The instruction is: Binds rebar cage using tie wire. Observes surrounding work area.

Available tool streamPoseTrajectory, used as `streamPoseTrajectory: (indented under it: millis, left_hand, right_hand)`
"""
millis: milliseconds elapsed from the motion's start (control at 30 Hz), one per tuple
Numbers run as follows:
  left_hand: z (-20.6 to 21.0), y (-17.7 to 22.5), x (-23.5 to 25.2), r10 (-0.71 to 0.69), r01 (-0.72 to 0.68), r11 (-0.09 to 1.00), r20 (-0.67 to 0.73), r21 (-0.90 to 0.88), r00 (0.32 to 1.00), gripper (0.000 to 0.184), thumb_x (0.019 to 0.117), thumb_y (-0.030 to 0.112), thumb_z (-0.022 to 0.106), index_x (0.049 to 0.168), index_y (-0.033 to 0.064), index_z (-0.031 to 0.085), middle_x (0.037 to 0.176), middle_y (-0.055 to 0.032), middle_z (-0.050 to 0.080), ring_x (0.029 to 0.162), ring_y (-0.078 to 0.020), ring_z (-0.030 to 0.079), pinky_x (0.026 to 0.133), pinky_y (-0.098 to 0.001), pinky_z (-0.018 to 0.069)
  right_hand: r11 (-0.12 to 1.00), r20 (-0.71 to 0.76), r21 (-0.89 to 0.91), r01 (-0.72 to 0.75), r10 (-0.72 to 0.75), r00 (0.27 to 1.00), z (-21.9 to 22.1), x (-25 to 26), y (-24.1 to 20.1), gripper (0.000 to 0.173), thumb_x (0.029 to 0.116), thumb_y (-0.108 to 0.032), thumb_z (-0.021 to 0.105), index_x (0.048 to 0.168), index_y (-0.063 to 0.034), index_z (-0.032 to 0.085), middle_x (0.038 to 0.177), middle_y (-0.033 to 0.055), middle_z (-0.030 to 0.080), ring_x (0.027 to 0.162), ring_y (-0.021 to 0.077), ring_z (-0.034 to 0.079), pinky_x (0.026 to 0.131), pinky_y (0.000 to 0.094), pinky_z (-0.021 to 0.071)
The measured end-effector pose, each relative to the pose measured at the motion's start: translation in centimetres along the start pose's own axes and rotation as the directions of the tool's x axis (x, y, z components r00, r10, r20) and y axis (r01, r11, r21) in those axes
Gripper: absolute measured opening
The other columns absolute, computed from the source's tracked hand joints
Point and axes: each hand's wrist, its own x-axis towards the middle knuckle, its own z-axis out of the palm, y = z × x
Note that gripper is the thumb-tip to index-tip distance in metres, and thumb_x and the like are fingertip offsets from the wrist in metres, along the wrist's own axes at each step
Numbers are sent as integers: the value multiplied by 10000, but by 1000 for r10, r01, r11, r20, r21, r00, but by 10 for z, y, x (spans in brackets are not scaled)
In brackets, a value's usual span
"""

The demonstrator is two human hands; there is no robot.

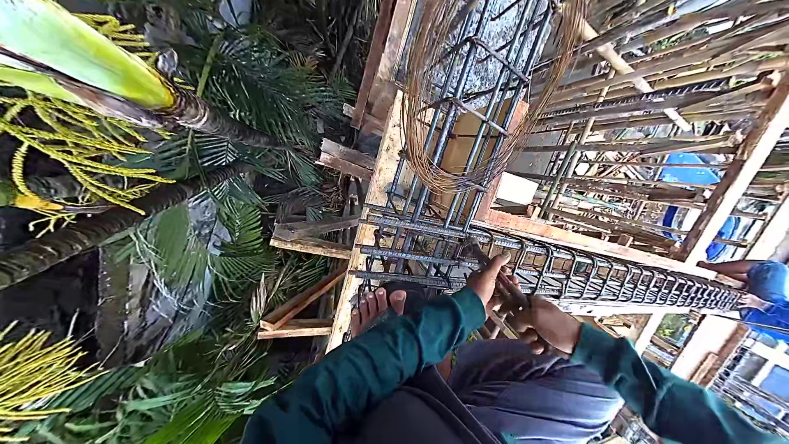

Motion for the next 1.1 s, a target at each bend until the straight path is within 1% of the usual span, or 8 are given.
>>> streamPoseTrajectory:
  millis: [100,233,333,433,567,800,933,1100]
  left_hand:
    - [15,7,0,22,-20,999,-86,28,996,443,1059,394,558,1202,-25,571,878,-114,654,766,-196,641,737,-354,555]
    - [22,4,12,77,-49,993,-273,108,959,417,1022,398,641,905,5,566,632,-61,587,537,-169,620,560,-327,569]
    - [5,7,2,24,-11,997,-162,82,986,382,1063,349,569,818,65,496,595,-22,520,504,-146,576,543,-308,563]
    - [-14,9,0,-10,15,995,55,-100,998,319,1090,275,496,811,123,459,577,9,496,510,-121,570,588,-301,579]
    - [-24,10,2,3,22,991,192,-129,981,346,1119,282,401,811,140,467,586,19,509,531,-111,581,620,-290,579]
    - [2,5,-8,6,9,991,-110,131,994,473,1079,428,502,1275,-2,500,882,-116,664,740,-192,670,678,-324,572]
    - [19,3,-2,46,-28,996,-235,80,971,427,1060,411,560,1086,-15,575,813,-117,652,659,-186,662,625,-322,581]
    - [-14,-4,3,34,-30,998,76,-61,997,337,1113,318,432,876,93,515,650,-10,555,567,-129,600,617,-295,578]
  right_hand:
    - [748,-240,-631,-206,64,969,4,-11,-31,533,944,-147,596,1422,5,417,1195,251,649,1105,408,670,915,589,532]
    - [780,-322,-584,-227,34,946,24,-14,-21,711,935,-341,676,1483,-9,370,1209,246,656,1107,421,674,932,602,529]
    - [994,5,-24,110,-110,994,15,-6,20,593,878,-358,789,1266,-35,478,886,107,685,687,232,704,584,396,602]
    - [553,301,833,-6,-445,844,32,10,57,545,809,-300,823,1244,-41,621,1158,206,732,1009,347,744,875,496,620]
    - [179,274,961,-210,-704,656,72,25,58,451,826,-226,756,1229,-76,622,880,38,642,676,130,649,601,269,563]
    - [970,-5,226,93,-94,996,22,0,27,356,896,-17,551,1243,-69,489,662,10,464,466,100,439,414,264,394]
    - [786,-334,-578,-217,14,942,41,-21,-14,647,917,-184,625,1482,-42,343,1203,228,650,1069,394,693,876,581,555]
    - [885,-315,-462,-53,-108,943,57,-21,7,895,872,-463,772,1508,-15,329,1197,213,651,968,371,710,845,552,575]
